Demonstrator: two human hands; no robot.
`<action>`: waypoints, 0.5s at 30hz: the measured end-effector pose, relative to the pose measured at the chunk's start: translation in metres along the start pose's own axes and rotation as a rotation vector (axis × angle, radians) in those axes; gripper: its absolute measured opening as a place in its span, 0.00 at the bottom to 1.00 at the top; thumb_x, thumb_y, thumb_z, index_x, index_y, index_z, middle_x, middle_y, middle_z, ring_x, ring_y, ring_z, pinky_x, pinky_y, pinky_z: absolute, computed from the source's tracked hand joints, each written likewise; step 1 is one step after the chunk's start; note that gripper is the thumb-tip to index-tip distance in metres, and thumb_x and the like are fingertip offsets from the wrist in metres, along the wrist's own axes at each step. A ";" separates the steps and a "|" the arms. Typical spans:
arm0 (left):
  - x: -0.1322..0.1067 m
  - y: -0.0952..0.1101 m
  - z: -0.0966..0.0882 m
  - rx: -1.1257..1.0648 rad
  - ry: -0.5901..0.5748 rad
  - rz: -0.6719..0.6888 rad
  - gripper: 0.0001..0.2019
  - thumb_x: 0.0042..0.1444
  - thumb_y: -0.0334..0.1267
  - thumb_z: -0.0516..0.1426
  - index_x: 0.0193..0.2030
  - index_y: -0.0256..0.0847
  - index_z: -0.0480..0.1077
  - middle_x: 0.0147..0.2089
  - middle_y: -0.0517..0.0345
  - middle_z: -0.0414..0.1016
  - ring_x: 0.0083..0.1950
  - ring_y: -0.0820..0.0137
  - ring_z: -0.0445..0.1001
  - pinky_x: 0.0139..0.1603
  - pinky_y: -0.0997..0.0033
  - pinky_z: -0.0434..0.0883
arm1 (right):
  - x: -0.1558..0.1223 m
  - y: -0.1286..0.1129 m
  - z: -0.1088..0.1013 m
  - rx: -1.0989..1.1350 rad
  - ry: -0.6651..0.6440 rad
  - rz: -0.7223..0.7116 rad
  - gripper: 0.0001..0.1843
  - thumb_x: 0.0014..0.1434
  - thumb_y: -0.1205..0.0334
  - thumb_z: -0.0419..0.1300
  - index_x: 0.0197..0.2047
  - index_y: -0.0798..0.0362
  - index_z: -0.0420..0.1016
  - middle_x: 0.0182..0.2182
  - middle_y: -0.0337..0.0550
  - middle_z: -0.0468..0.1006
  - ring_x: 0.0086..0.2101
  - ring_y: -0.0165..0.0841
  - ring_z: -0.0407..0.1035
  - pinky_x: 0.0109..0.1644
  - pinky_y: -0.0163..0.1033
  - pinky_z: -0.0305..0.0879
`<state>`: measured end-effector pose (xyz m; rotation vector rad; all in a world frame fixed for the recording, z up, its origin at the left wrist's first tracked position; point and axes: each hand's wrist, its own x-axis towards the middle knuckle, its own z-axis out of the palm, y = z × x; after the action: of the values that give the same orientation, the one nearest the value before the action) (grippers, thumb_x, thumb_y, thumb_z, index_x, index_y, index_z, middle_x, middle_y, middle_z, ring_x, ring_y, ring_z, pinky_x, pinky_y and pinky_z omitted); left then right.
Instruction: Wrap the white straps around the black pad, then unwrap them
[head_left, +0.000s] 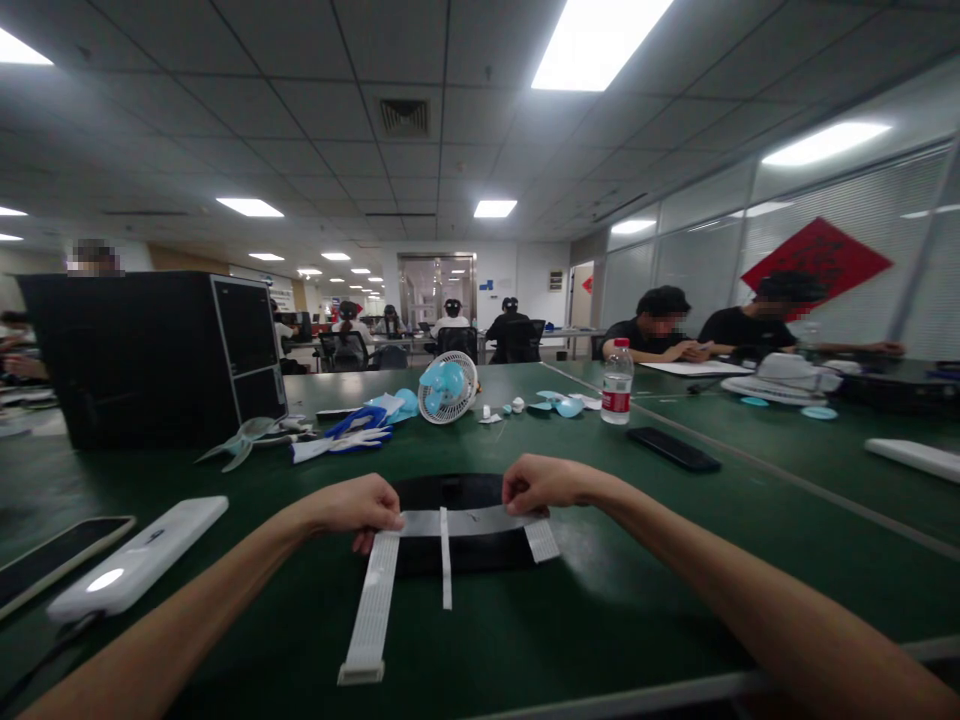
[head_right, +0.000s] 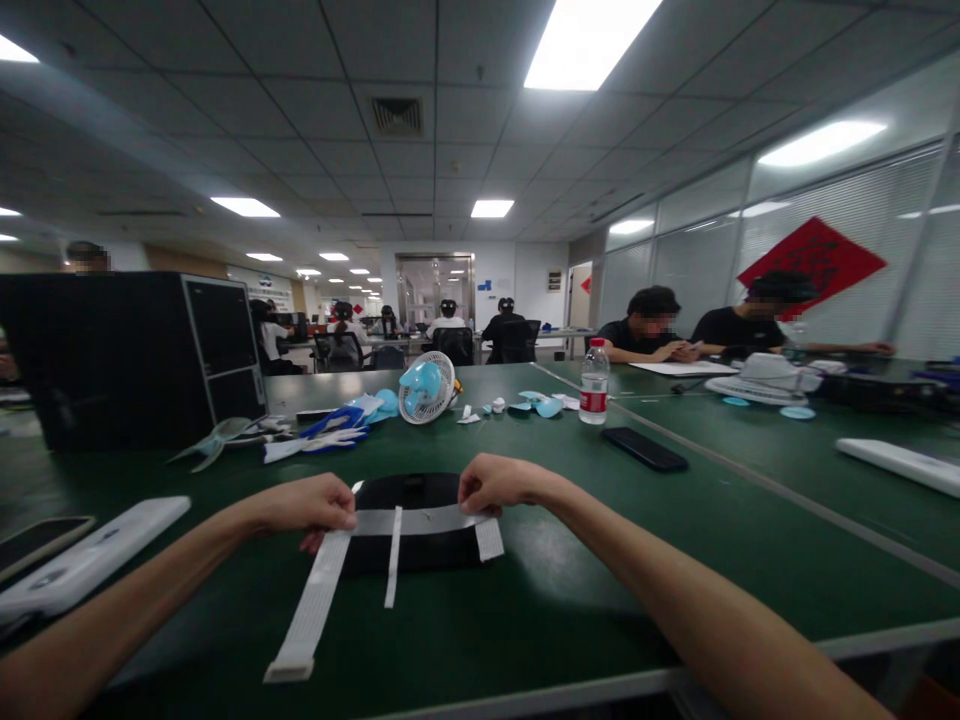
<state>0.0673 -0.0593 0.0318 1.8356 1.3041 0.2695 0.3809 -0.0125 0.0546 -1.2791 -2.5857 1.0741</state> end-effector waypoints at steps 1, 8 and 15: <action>0.001 -0.001 0.000 0.006 -0.001 -0.006 0.17 0.47 0.52 0.60 0.30 0.38 0.69 0.23 0.63 0.70 0.22 0.74 0.68 0.24 0.75 0.64 | 0.001 0.000 0.001 -0.013 0.008 0.009 0.09 0.53 0.64 0.60 0.38 0.58 0.75 0.31 0.40 0.75 0.27 0.26 0.67 0.29 0.32 0.64; 0.005 -0.007 0.002 0.103 0.004 -0.025 0.15 0.50 0.50 0.57 0.31 0.38 0.70 0.24 0.61 0.71 0.22 0.74 0.68 0.21 0.77 0.59 | 0.005 0.000 0.006 -0.123 0.007 0.066 0.09 0.53 0.64 0.61 0.38 0.57 0.77 0.31 0.40 0.77 0.27 0.28 0.69 0.29 0.32 0.64; 0.006 -0.003 0.006 0.195 0.046 -0.082 0.15 0.49 0.49 0.57 0.32 0.38 0.71 0.24 0.63 0.70 0.24 0.73 0.67 0.24 0.75 0.61 | 0.010 0.002 0.009 -0.235 0.029 0.087 0.11 0.52 0.62 0.61 0.39 0.57 0.77 0.30 0.40 0.78 0.29 0.29 0.71 0.30 0.32 0.64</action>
<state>0.0716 -0.0570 0.0243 1.9420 1.4775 0.1453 0.3729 -0.0099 0.0440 -1.4555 -2.7220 0.7731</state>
